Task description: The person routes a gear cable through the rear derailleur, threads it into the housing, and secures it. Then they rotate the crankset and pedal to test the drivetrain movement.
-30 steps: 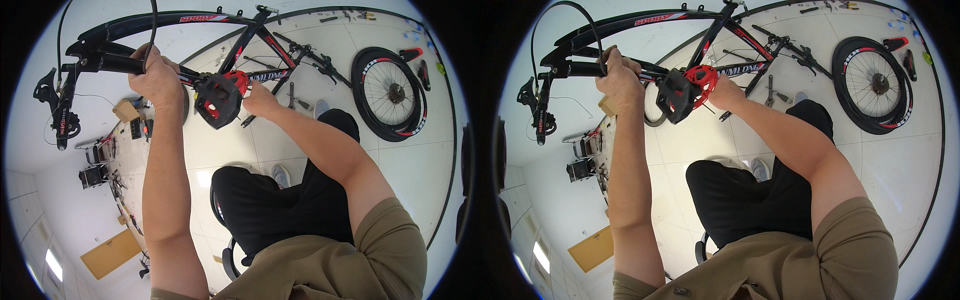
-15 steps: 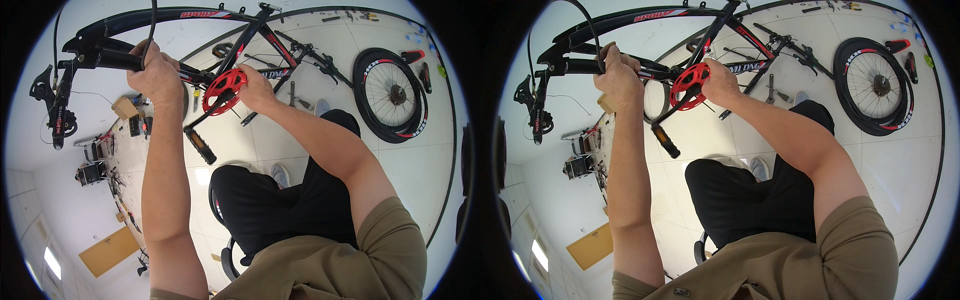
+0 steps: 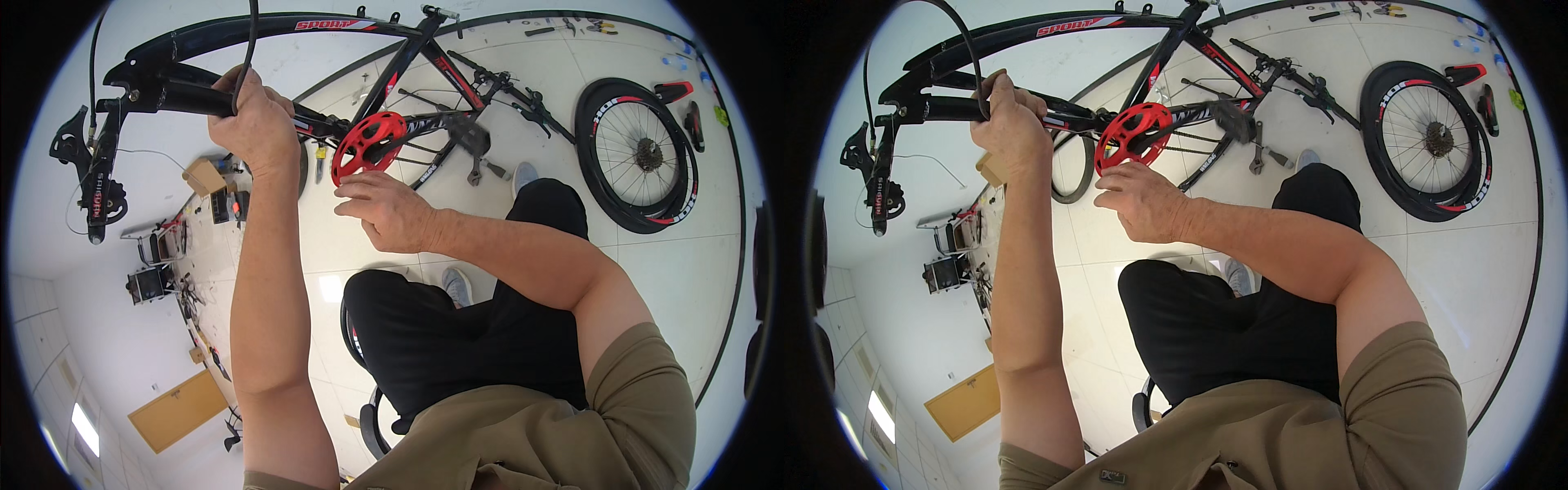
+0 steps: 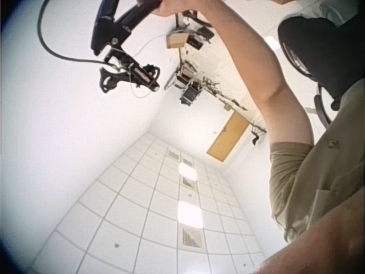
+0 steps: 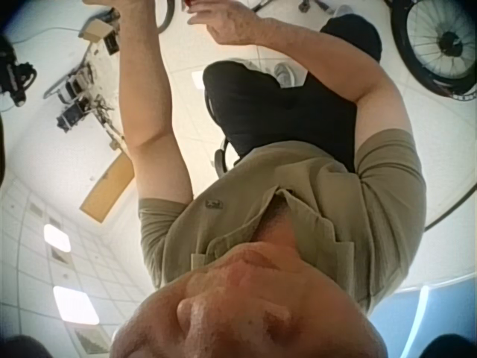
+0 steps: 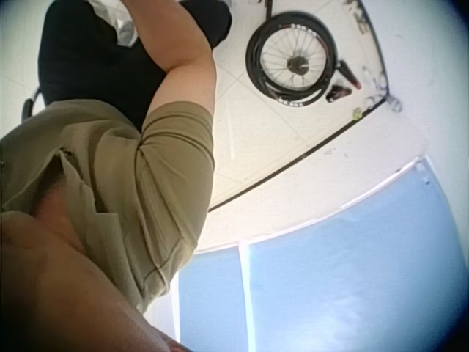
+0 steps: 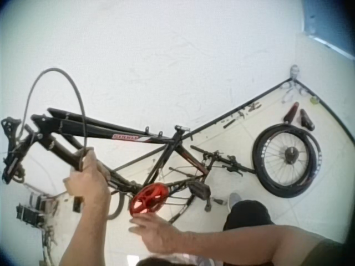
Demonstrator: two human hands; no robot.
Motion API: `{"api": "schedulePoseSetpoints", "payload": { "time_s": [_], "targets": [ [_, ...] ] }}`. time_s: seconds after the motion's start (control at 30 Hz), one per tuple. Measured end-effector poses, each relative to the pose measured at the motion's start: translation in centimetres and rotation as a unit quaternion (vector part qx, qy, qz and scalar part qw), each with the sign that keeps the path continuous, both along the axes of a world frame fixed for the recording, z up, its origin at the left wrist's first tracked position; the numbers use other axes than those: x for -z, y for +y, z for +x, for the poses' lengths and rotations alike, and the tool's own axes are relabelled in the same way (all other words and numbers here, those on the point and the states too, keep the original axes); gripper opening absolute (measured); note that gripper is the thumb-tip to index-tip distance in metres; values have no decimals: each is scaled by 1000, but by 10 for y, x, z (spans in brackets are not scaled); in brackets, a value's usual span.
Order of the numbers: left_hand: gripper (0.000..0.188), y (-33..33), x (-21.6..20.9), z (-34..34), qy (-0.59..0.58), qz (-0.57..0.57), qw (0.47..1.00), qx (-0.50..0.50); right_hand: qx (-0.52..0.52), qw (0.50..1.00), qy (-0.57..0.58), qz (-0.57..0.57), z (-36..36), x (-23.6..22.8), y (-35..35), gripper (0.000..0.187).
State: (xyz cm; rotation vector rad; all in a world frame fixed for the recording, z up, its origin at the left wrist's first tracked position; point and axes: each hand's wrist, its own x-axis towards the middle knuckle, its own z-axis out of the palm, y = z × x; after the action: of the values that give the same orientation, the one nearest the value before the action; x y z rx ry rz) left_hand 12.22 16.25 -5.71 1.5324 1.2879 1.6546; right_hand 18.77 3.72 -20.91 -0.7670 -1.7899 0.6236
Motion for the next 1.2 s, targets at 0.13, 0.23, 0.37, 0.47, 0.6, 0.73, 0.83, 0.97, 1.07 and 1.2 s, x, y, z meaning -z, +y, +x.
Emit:
{"api": "schedulePoseSetpoints", "payload": {
  "time_s": [0.13, 0.23, 0.37, 0.47, 0.6, 0.73, 0.83, 0.97, 1.07, 1.2],
  "targets": [
    [15, 1, -1, 1, -8, -13, 1000, 1, -57, 995, 0, -78, -1, 10, 0, 33],
    [15, 3, -1, 0, -3, -7, 1000, 6, -136, 973, -81, -166, -5, 16, -3, 33],
    [15, 4, 0, -3, -4, -3, 1000, 9, -236, 889, -321, -223, 2, 17, -4, 32],
    [16, 4, -1, -1, -8, -10, 1000, 12, -240, 825, -448, -248, 17, 27, 2, 31],
    [12, 3, -2, 2, -2, -9, 1000, -6, -49, 848, -421, -319, 35, 45, 25, 28],
    [8, -1, -2, 3, -11, -2, 1000, -9, 175, 896, -152, -380, 60, 18, 62, 54],
    [7, 2, -1, 5, -18, 0, 1000, 4, 185, 885, 65, -422, 55, 33, 78, 63],
    [7, 0, -2, 5, -15, 2, 1000, 0, 174, 914, 31, -364, 42, 34, 78, 64],
    [12, -1, -3, 1, -7, -12, 1000, 4, 136, 939, 36, -313, 38, 34, 76, 61],
    [14, -3, -2, 2, 7, -9, 1000, 8, 176, 977, -20, -122, 28, 24, 63, 59]
  ]
}}
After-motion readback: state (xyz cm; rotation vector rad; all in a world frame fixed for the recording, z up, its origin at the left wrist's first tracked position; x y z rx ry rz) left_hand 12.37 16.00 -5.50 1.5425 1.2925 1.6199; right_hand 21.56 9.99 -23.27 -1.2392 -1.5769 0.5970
